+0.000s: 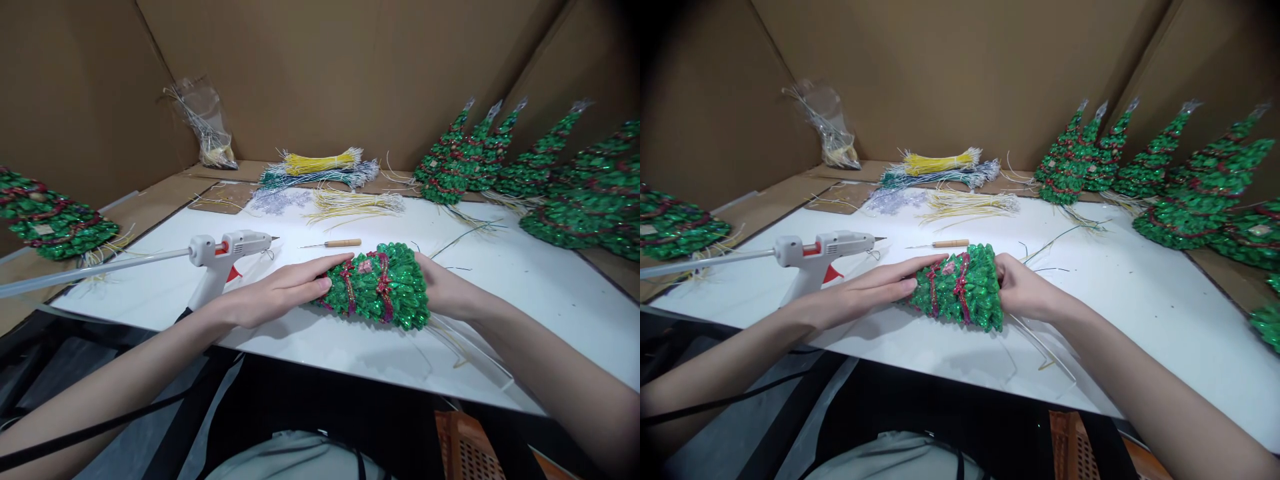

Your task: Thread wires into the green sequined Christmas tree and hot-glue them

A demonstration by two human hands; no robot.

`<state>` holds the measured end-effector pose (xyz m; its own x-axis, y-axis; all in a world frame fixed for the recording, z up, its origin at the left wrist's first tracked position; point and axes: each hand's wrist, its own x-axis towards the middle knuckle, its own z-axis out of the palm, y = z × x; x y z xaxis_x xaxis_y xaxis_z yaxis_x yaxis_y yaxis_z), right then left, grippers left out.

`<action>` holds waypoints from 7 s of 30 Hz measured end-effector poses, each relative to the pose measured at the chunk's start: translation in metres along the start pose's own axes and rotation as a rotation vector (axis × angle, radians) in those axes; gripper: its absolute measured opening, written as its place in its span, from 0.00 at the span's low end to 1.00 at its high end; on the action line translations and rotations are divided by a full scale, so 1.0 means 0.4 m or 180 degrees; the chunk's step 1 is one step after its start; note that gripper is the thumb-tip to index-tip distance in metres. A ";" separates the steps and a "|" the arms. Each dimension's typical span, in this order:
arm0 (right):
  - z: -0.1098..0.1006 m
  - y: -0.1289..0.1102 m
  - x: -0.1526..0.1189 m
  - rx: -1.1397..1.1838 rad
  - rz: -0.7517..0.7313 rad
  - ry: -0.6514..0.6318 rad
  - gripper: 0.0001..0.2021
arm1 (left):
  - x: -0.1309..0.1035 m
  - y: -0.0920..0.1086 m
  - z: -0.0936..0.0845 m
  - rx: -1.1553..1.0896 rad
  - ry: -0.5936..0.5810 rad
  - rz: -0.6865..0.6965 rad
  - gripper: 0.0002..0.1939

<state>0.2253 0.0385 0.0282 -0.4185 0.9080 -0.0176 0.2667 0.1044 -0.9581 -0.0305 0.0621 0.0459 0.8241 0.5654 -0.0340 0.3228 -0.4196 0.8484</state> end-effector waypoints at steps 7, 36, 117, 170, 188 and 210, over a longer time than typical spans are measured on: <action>-0.001 0.002 -0.001 -0.0006 -0.0002 0.0069 0.26 | -0.003 0.012 -0.005 0.0107 -0.0011 -0.0102 0.26; -0.002 0.006 0.000 0.0055 0.0066 0.0048 0.20 | 0.008 0.015 -0.003 -0.0124 -0.0136 0.0050 0.24; -0.004 0.011 0.001 -0.0121 0.0004 0.0127 0.10 | 0.019 0.006 -0.005 -0.0472 -0.0215 0.0011 0.23; 0.000 0.010 -0.002 -0.0036 0.0122 0.0230 0.15 | 0.019 0.031 -0.008 0.0096 -0.0263 0.0067 0.24; -0.003 0.020 -0.001 -0.0079 0.0146 0.0181 0.15 | 0.020 0.024 -0.006 0.0170 -0.0256 0.0056 0.24; -0.011 0.003 -0.002 -0.0232 -0.0088 -0.0173 0.11 | 0.021 0.006 -0.012 -0.0411 -0.0320 0.0070 0.24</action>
<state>0.2297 0.0398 0.0285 -0.4725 0.8813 -0.0086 0.3159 0.1602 -0.9352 -0.0251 0.0694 0.0504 0.8748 0.4805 -0.0618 0.2470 -0.3326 0.9101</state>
